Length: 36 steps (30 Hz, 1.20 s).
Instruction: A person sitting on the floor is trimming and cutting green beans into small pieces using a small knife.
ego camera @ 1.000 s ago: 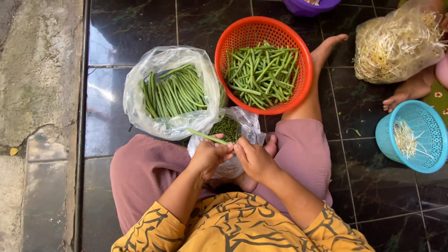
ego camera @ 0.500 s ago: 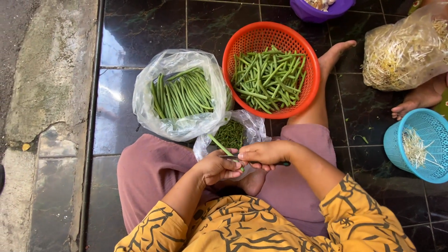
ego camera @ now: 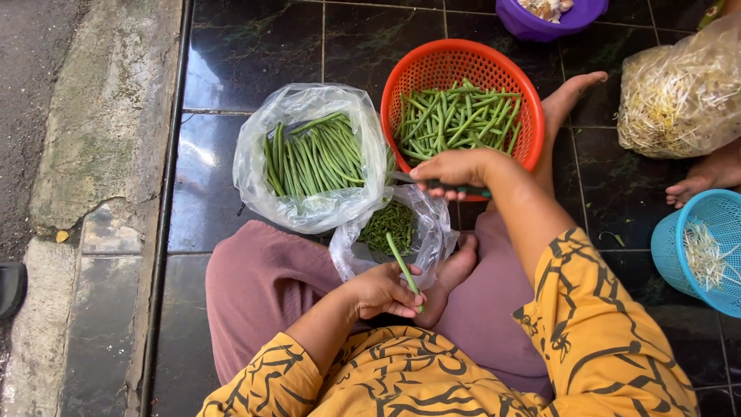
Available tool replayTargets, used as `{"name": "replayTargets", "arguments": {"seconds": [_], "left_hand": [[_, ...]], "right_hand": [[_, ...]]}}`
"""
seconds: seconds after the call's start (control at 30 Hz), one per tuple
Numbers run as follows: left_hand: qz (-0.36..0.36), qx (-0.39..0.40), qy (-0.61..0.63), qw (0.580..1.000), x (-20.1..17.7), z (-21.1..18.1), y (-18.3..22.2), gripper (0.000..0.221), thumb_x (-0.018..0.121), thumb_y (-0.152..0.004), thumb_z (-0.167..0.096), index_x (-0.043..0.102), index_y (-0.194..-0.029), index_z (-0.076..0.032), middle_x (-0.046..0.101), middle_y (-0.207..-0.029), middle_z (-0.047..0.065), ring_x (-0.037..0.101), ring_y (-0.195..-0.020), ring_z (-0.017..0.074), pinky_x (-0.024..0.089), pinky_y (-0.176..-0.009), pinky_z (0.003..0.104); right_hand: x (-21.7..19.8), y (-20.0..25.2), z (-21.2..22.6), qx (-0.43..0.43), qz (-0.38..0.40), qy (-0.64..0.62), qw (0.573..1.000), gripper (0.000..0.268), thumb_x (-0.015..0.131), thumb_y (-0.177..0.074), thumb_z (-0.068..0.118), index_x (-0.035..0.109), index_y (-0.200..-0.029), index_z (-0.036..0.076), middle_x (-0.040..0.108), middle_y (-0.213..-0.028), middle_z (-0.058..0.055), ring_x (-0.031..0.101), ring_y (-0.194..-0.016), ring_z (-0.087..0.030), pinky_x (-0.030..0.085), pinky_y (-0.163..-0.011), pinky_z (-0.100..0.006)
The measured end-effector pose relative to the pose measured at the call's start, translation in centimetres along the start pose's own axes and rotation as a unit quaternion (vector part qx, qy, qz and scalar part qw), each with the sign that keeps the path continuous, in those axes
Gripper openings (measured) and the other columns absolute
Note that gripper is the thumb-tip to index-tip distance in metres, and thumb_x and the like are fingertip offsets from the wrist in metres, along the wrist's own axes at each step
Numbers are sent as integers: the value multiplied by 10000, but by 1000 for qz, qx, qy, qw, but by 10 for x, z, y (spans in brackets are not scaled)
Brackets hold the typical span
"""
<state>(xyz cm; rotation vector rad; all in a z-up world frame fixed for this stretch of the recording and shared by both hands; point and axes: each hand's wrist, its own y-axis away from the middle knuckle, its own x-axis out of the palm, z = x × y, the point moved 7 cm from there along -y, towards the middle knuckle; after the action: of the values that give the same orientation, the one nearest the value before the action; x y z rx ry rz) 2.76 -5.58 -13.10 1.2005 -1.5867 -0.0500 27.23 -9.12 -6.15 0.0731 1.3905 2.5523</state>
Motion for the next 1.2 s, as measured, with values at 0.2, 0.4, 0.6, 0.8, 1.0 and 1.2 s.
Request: {"name": "replayTargets", "arguments": {"seconds": [0.2,0.4,0.6,0.8,1.0,1.2], "left_hand": [[25,-11,-60,998,5,16,-5,781,836,-743,104,415,-1384,-44,700,-896,159,772,-716,282,680,-690,371],[-36,-9,-155,987,12,-3,3,718,680,-780,109,465,-1439,-78,690,-986,140,670,-750,183,582,-616,225],[-269,323,-347,838,31,-105,57,495,727,-900,-171,636,-1384,-127,730,-790,120,691,-719,228,562,-651,370],[-312,384,-458,739,57,-168,56,541,720,-905,-288,619,-1376,-42,659,-819,131,683,-791,315,560,-737,466],[-306,501,-496,640,96,-227,24,942,771,-888,-441,324,-1559,46,591,-1274,361,594,-1201,571,507,-1012,623],[-569,407,-487,523,-79,-263,24,195,591,-947,-89,718,-1090,-127,638,-1062,152,696,-936,426,597,-784,507]], "right_hand": [[-61,24,35,5,-105,-25,994,331,478,-1081,346,605,-967,63,551,-589,-24,521,-395,-107,434,-284,-210],[-100,54,59,-105,-322,-96,936,327,361,-1129,348,536,-1030,91,505,-728,-12,422,-538,-113,365,-424,-273],[-25,55,16,-196,-375,-229,877,377,429,-1070,412,590,-1062,71,517,-629,-70,543,-443,-153,474,-312,-264],[102,-6,-88,-107,-257,-175,945,384,444,-1057,319,669,-940,32,519,-434,-166,515,-286,-241,396,-221,-306],[117,8,-101,-155,-222,-322,907,548,700,-922,108,464,-1392,-45,610,-711,-161,599,-494,-178,559,-353,-316],[106,33,-106,-120,-165,-457,866,304,584,-959,77,596,-1239,-40,645,-782,-167,668,-575,-224,643,-497,-429]]}}
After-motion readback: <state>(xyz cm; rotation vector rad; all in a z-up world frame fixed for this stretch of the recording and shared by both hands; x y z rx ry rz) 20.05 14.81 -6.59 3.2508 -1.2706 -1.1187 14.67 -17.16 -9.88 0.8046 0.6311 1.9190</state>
